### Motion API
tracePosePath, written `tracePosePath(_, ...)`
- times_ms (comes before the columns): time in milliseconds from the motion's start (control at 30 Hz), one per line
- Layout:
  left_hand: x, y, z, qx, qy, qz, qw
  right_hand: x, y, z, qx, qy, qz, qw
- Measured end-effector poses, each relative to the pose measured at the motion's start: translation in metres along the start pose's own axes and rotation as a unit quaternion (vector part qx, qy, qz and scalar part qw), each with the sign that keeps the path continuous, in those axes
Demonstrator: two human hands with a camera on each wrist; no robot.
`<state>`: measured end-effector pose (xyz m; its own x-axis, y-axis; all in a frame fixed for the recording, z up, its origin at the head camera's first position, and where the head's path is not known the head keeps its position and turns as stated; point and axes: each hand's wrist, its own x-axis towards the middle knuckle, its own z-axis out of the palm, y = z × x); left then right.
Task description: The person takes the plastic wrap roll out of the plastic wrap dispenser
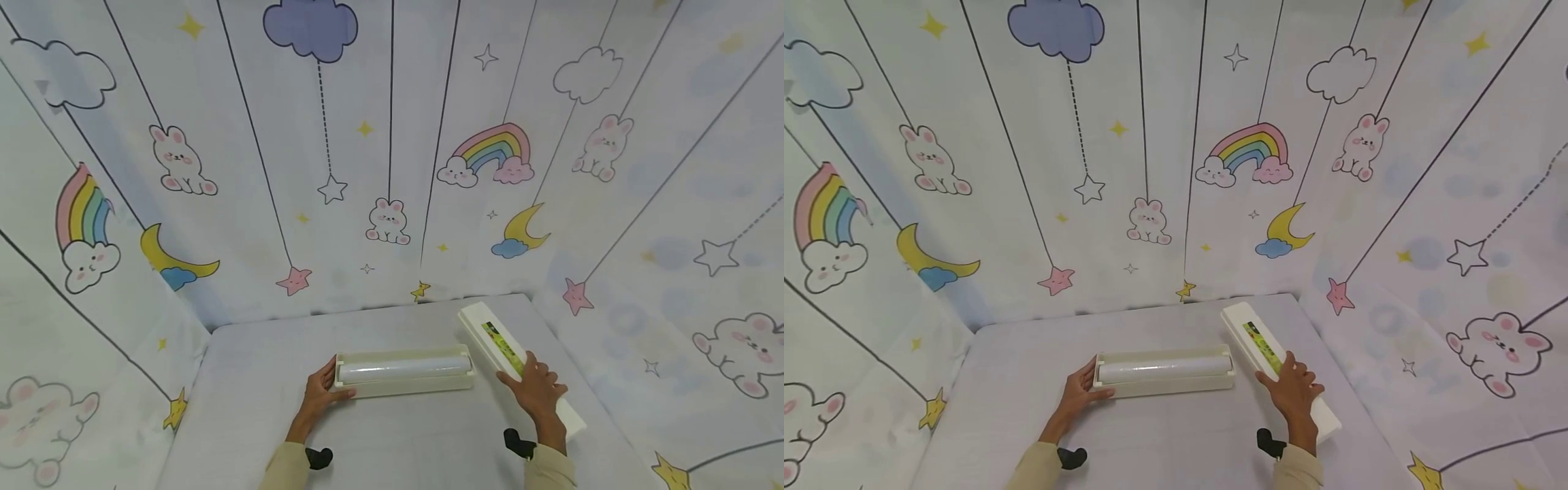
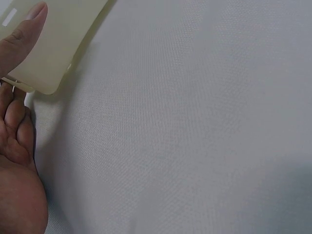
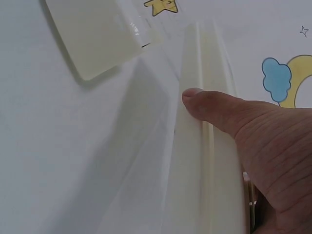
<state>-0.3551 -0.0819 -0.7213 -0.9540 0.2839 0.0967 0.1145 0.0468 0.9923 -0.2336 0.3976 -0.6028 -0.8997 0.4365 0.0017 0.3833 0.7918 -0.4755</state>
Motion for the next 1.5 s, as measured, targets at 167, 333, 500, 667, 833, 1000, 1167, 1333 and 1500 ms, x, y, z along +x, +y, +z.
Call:
tracePosePath(167,0.002,-0.005,-0.001,-0.015,0.001,-0.019,0.9997,-0.003,0.000,-0.003,-0.001,0.001,0.002,1.0000)
tracePosePath(333,0.003,-0.008,-0.001,-0.020,0.003,-0.012,0.9997,-0.005,0.001,-0.003,-0.002,0.003,0.006,1.0000)
tracePosePath(500,0.001,-0.007,-0.001,-0.019,0.002,0.011,0.9998,-0.006,0.005,-0.001,-0.001,0.001,0.008,1.0000)
tracePosePath(667,-0.002,-0.007,-0.002,-0.014,-0.007,0.020,0.9997,-0.006,0.009,0.002,-0.005,-0.001,0.012,0.9999)
tracePosePath(833,-0.002,-0.005,-0.002,-0.009,-0.007,0.016,0.9998,-0.006,0.015,0.006,-0.003,0.000,0.018,0.9998)
tracePosePath(1000,0.001,-0.002,-0.001,-0.011,-0.004,-0.007,0.9999,-0.003,0.025,0.012,-0.003,-0.001,0.027,0.9996)
tracePosePath(1167,0.002,0.000,0.000,-0.028,0.007,-0.034,0.9990,-0.002,0.031,0.017,-0.005,-0.006,0.031,0.9995)
tracePosePath(1333,0.000,0.000,0.000,-0.006,0.009,0.002,0.9999,-0.004,0.033,0.018,-0.009,-0.014,0.041,0.9990)
tracePosePath(1500,-0.002,0.002,0.001,0.003,0.009,0.036,0.9993,-0.007,0.032,0.018,-0.007,-0.018,0.045,0.9988)
